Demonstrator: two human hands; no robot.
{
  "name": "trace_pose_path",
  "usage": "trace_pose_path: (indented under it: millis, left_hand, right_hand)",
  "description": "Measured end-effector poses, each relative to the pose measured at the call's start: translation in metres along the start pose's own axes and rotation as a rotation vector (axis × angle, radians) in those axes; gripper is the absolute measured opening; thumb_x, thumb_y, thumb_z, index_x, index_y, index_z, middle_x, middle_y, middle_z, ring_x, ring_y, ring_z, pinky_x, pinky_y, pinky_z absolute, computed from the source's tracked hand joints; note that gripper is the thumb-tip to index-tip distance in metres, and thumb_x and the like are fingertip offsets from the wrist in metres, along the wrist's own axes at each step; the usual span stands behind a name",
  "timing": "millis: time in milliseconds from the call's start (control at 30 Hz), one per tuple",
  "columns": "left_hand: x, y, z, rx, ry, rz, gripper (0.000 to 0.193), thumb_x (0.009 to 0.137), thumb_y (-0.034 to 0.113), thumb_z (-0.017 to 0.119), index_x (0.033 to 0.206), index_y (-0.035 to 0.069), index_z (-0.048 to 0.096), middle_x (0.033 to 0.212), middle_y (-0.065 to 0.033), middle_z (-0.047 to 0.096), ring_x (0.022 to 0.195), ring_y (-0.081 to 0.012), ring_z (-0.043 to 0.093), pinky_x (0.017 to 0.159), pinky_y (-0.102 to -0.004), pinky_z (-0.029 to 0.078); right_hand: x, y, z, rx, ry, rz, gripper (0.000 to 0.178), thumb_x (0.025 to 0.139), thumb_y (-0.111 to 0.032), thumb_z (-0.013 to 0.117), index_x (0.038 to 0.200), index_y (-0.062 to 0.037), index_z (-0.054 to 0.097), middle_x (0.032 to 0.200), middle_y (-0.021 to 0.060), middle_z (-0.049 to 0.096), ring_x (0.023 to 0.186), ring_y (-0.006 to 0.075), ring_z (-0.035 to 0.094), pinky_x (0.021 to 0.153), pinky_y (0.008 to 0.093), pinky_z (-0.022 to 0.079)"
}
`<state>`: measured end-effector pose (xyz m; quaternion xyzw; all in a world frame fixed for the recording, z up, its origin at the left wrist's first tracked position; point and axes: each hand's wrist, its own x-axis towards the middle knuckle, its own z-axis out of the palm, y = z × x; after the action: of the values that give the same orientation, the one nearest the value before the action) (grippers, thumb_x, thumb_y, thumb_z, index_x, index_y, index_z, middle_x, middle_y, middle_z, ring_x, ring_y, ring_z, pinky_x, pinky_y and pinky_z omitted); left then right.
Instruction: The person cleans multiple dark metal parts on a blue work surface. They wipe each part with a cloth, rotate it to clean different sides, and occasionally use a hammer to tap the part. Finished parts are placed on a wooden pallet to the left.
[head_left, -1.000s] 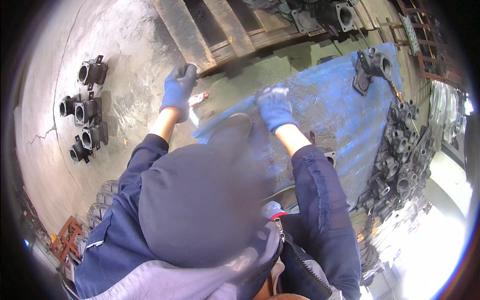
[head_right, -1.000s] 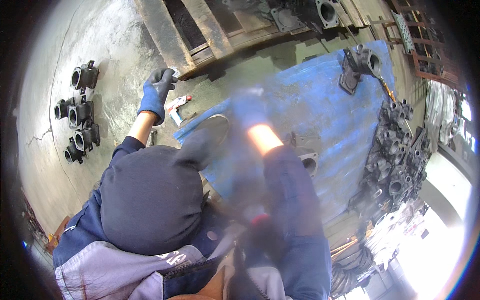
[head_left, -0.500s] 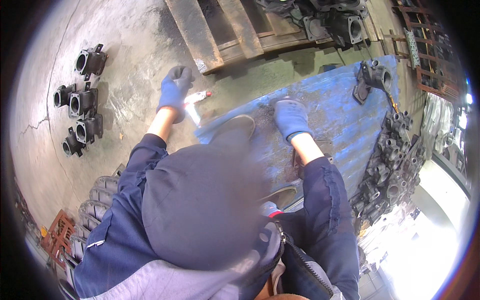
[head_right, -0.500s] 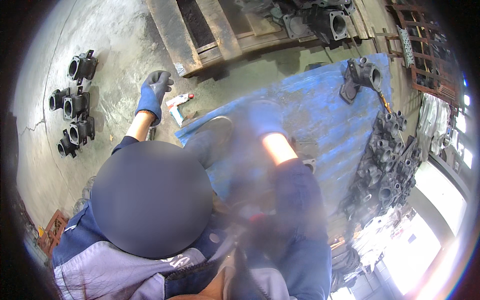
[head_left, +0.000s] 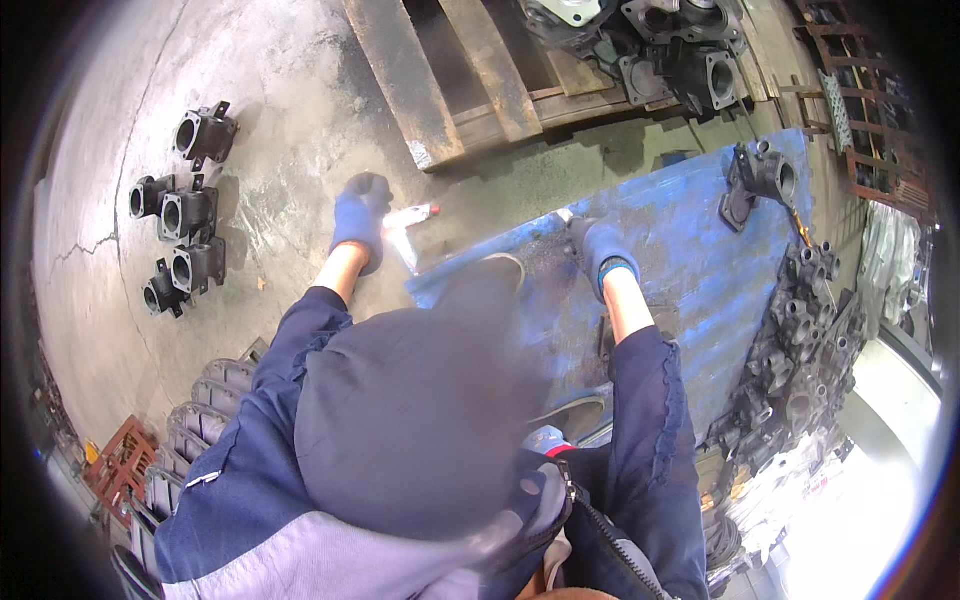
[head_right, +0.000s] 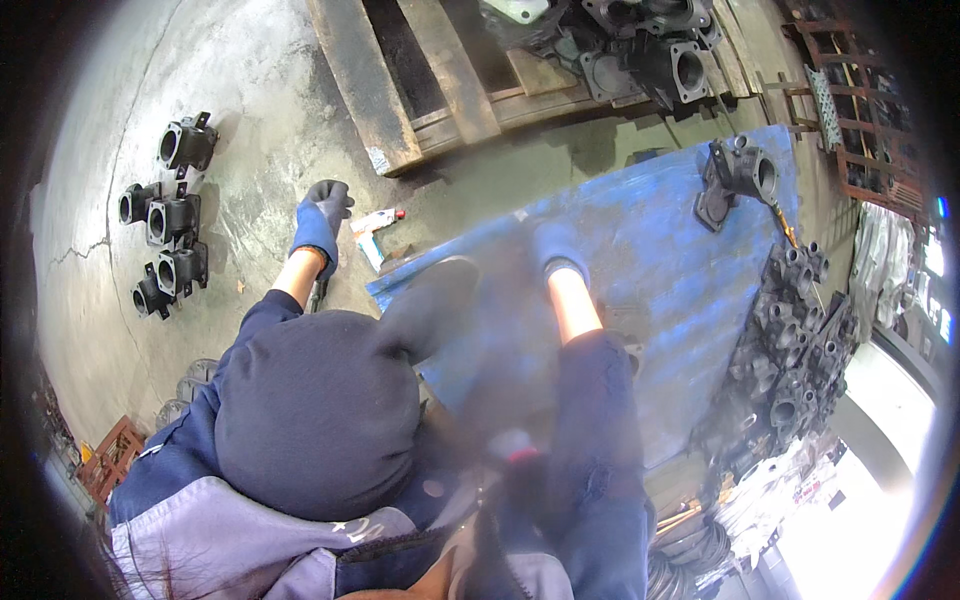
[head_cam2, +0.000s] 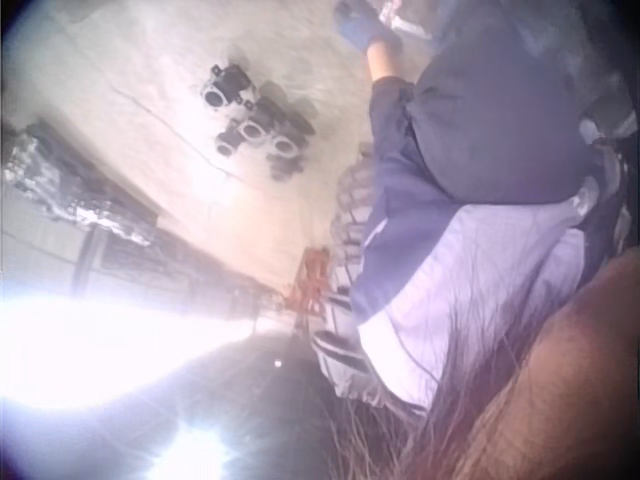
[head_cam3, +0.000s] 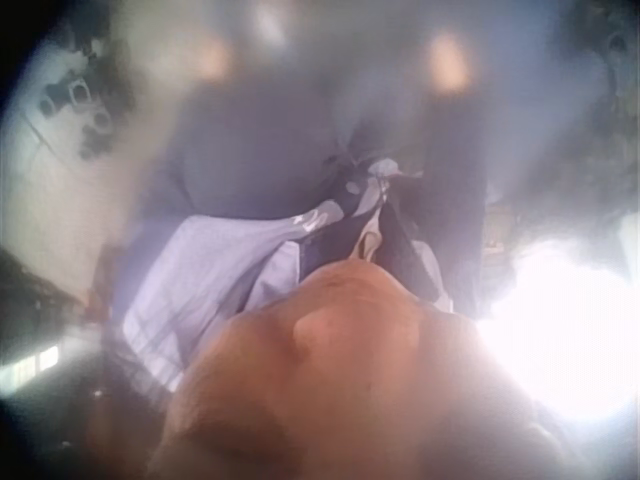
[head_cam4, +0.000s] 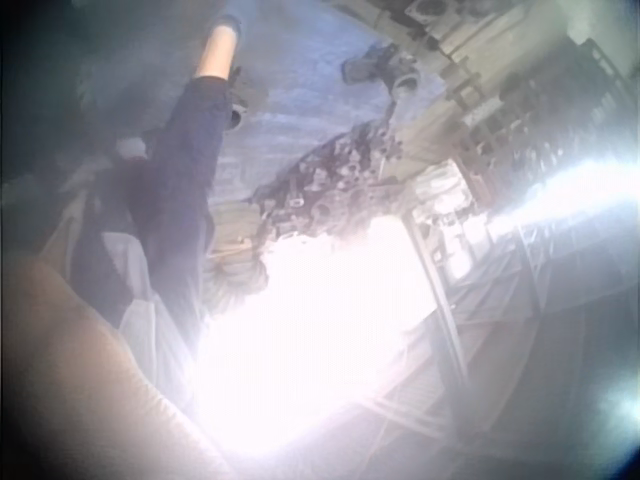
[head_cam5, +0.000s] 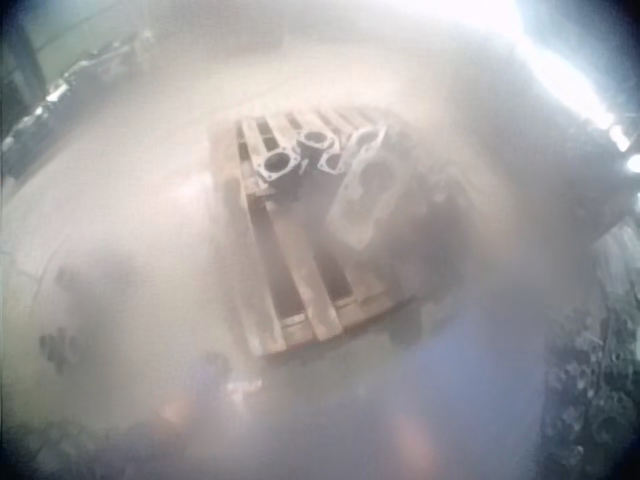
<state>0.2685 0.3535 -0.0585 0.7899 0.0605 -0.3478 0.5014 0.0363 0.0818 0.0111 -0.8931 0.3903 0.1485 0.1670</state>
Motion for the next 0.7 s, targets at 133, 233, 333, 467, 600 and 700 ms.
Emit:
trace_pose_path:
  millis: [133,233,333,467,600,700]
  left_hand:
    - [-0.005,0.001,0.004,0.022,0.031,-0.043,0.036,0.094,0.027,0.061,0.116,0.0,0.062,0.098,-0.0137,0.07,0.086,-0.0204,0.065,0.075,-0.0347,0.052]
    - [-0.007,0.005,0.002,0.024,0.069,-0.035,0.035,0.094,0.028,0.06,0.115,0.0,0.063,0.095,-0.0137,0.069,0.085,-0.0205,0.064,0.073,-0.0352,0.053]
    - [-0.007,0.01,-0.002,0.008,0.085,-0.091,0.036,0.095,0.028,0.059,0.117,0.0,0.062,0.095,-0.0134,0.069,0.085,-0.0206,0.064,0.073,-0.0357,0.053]
    - [-0.006,0.013,-0.002,-0.011,0.098,-0.134,0.036,0.096,0.028,0.058,0.121,0.002,0.06,0.099,-0.012,0.068,0.088,-0.0206,0.063,0.077,-0.0361,0.052]
    - [-0.005,0.012,-0.001,-0.043,0.084,-0.137,0.035,0.096,0.028,0.058,0.12,0.003,0.061,0.099,-0.0115,0.068,0.089,-0.02,0.063,0.077,-0.0351,0.051]
    - [-0.002,0.009,-0.002,-0.013,0.097,-0.139,0.035,0.096,0.028,0.058,0.12,0.003,0.061,0.1,-0.0112,0.068,0.089,-0.0195,0.063,0.078,-0.0345,0.051]
  right_hand:
    - [0.015,-0.061,0.007,0.192,0.059,-0.164,0.02,0.093,-0.024,0.058,0.102,-0.008,0.065,0.09,0.0219,0.07,0.086,0.0405,0.069,0.074,0.0487,0.053]
    - [0.028,-0.115,0.028,0.298,-0.105,-0.128,0.019,0.092,-0.022,0.059,0.104,-0.009,0.064,0.09,0.0223,0.07,0.086,0.0407,0.069,0.074,0.0502,0.053]
    - [0.032,-0.146,0.042,0.232,-0.073,-0.199,0.022,0.088,-0.018,0.059,0.108,-0.0127,0.063,0.092,0.0207,0.071,0.088,0.0398,0.07,0.078,0.0509,0.054]
    - [0.036,-0.158,0.05,0.152,-0.034,-0.226,0.023,0.087,-0.019,0.059,0.109,-0.0143,0.064,0.093,0.0191,0.071,0.088,0.0364,0.071,0.079,0.0469,0.056]
    - [0.04,-0.162,0.054,0.087,-0.043,-0.226,0.022,0.087,-0.02,0.06,0.108,-0.0136,0.065,0.093,0.0181,0.072,0.087,0.0346,0.072,0.078,0.0457,0.056]
    - [0.043,-0.166,0.057,0.063,-0.029,-0.252,0.02,0.086,-0.018,0.061,0.105,-0.0131,0.065,0.092,0.0178,0.071,0.086,0.0349,0.072,0.077,0.0458,0.056]
